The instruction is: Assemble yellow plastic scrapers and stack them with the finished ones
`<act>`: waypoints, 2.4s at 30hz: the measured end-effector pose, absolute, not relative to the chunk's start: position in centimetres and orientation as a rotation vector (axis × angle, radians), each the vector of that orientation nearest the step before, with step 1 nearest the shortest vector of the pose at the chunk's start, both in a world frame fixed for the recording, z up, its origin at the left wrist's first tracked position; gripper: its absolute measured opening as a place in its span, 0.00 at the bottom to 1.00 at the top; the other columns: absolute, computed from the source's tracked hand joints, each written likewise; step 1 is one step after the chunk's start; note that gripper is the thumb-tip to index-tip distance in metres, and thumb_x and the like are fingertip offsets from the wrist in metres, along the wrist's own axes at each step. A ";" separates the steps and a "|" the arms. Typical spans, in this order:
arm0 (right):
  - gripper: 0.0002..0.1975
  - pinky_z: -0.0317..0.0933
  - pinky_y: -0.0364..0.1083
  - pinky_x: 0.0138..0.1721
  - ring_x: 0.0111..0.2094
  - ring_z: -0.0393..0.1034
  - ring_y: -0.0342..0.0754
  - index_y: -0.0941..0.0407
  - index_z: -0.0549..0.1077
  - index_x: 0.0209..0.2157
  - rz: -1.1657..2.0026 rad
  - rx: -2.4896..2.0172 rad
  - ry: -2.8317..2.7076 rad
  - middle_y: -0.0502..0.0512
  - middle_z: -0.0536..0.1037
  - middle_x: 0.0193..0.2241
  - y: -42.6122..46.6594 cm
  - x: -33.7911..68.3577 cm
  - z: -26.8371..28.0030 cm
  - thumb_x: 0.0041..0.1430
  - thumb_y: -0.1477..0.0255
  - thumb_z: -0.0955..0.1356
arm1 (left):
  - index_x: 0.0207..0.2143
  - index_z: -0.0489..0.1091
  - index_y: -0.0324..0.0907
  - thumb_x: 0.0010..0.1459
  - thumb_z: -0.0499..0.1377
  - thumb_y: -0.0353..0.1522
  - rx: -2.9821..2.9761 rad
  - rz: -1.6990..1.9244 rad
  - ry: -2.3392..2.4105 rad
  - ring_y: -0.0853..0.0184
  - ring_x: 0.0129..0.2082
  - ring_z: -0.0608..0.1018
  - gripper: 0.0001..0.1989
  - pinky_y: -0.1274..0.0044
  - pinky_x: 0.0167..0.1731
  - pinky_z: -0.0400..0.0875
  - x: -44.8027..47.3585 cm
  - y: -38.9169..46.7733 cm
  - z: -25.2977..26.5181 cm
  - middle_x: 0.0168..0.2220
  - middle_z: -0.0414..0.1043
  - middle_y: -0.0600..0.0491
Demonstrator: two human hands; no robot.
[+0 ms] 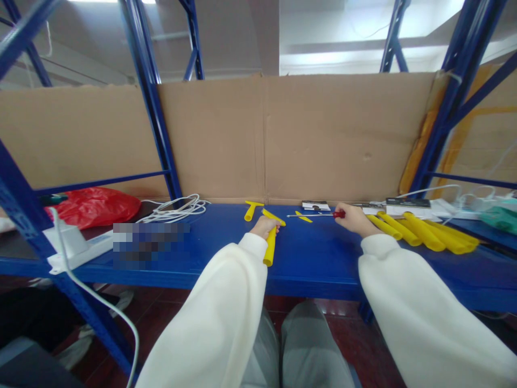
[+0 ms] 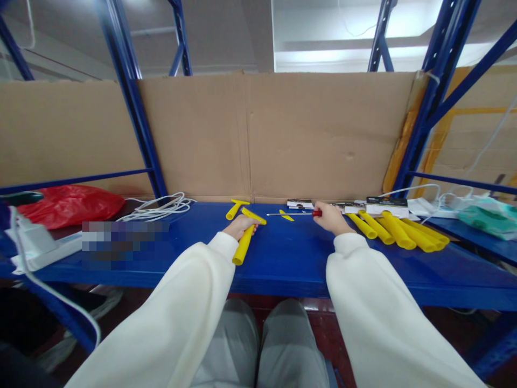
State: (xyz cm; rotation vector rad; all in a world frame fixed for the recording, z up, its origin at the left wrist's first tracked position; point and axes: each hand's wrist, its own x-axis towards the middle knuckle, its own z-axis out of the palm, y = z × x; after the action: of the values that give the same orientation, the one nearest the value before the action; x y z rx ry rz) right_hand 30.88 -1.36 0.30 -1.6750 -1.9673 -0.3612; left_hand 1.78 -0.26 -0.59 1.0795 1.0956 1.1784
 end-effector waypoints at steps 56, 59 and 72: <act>0.13 0.61 0.45 0.36 0.39 0.75 0.51 0.53 0.79 0.43 -0.644 -1.553 -2.264 0.58 0.79 0.41 -3.9 27.7 1.8 0.63 0.69 0.64 | 0.28 0.74 0.32 0.52 0.62 0.23 1.813 0.819 1.851 0.64 0.28 0.81 0.01 0.81 0.25 0.70 1.1 0.2 1.0 0.24 0.76 0.46; 0.13 0.62 0.45 0.37 0.40 0.75 0.52 0.53 0.79 0.45 -0.625 -1.543 -2.328 0.58 0.80 0.42 -4.1 27.3 1.7 0.64 0.67 0.64 | 0.26 0.73 0.34 0.52 0.63 0.24 1.756 0.845 1.855 0.67 0.24 0.79 0.03 0.82 0.23 0.69 0.7 0.4 0.6 0.20 0.74 0.50; 0.07 0.55 0.44 0.29 0.33 0.76 0.52 0.54 0.73 0.39 -0.713 -1.594 -2.346 0.57 0.82 0.33 -5.0 26.1 1.8 0.64 0.67 0.65 | 0.22 0.70 0.36 0.50 0.63 0.21 1.679 0.836 1.761 0.69 0.19 0.75 0.07 0.81 0.24 0.69 0.2 -0.2 0.5 0.16 0.69 0.54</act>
State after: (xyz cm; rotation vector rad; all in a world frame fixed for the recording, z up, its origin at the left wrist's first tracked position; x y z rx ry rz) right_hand 26.11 -4.96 1.81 -1.5939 -2.3456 -0.7132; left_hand 0.21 -0.23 0.48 1.6785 1.7613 0.8360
